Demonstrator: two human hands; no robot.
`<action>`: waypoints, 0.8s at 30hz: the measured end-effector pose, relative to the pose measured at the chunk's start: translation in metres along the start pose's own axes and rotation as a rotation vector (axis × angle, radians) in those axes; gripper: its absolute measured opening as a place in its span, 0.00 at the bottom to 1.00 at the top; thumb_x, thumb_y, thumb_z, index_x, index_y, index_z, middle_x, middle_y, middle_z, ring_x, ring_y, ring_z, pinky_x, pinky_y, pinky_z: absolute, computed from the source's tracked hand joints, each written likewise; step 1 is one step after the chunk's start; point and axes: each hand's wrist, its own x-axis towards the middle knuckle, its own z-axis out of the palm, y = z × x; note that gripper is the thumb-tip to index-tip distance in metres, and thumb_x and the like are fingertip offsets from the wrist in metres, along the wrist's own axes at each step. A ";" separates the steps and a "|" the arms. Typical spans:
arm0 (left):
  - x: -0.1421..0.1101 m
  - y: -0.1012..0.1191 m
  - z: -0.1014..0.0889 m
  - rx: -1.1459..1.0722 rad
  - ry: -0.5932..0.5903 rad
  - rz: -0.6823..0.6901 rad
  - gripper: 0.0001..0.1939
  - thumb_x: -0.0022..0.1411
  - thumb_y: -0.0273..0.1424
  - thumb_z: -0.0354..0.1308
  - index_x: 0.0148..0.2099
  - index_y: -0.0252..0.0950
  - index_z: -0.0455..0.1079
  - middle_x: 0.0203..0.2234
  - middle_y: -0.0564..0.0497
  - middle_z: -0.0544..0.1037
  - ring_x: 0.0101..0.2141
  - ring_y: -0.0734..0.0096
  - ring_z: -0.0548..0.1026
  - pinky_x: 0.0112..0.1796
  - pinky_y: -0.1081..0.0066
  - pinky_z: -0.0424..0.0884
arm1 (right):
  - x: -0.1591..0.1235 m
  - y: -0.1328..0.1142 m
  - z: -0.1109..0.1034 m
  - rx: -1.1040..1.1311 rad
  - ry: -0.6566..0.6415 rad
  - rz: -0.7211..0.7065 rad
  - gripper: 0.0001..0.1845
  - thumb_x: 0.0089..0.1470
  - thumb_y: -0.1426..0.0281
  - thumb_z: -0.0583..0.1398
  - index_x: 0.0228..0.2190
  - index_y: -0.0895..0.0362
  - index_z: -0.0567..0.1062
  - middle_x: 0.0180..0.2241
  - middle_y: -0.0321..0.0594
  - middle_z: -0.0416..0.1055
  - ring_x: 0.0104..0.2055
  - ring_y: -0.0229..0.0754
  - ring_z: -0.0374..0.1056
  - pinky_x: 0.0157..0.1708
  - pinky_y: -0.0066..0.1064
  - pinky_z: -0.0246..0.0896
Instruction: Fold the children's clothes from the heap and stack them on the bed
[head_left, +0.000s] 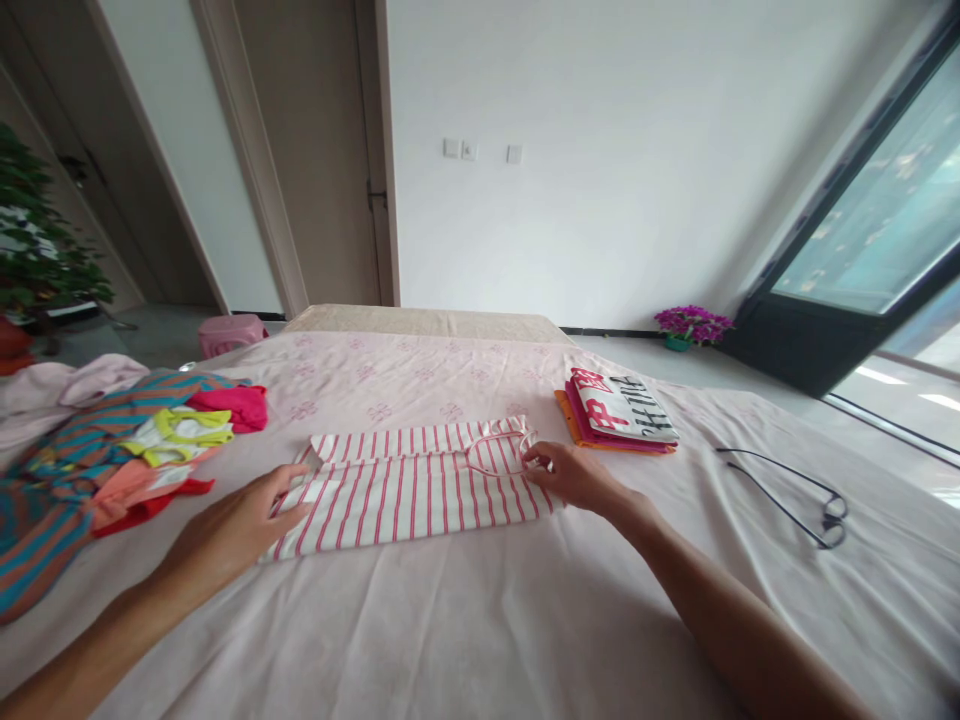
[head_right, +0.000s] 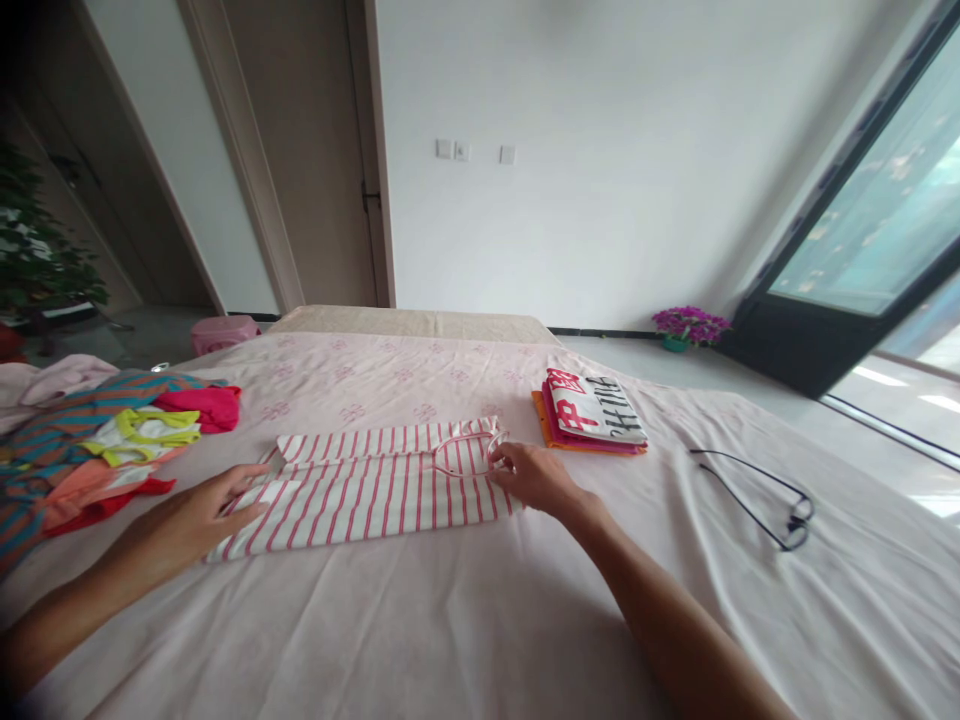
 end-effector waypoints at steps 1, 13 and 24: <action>0.000 0.007 -0.002 0.057 0.027 0.037 0.24 0.59 0.47 0.54 0.54 0.43 0.71 0.47 0.49 0.80 0.44 0.60 0.79 0.43 0.67 0.73 | 0.000 -0.007 0.000 -0.041 0.055 -0.031 0.11 0.56 0.65 0.61 0.41 0.53 0.78 0.36 0.38 0.76 0.36 0.40 0.69 0.35 0.29 0.58; 0.018 0.036 0.018 0.262 0.023 0.235 0.09 0.65 0.34 0.51 0.39 0.41 0.72 0.38 0.50 0.78 0.40 0.65 0.75 0.43 0.67 0.67 | 0.021 -0.066 0.037 -0.194 0.104 -0.232 0.09 0.63 0.64 0.58 0.36 0.56 0.76 0.38 0.41 0.74 0.42 0.42 0.68 0.42 0.30 0.56; 0.017 0.034 0.010 0.264 0.105 0.194 0.11 0.64 0.38 0.50 0.39 0.41 0.71 0.38 0.50 0.78 0.40 0.63 0.75 0.42 0.67 0.66 | 0.031 -0.060 0.037 -0.178 0.108 -0.137 0.12 0.65 0.65 0.53 0.38 0.54 0.76 0.39 0.40 0.75 0.41 0.41 0.68 0.37 0.29 0.53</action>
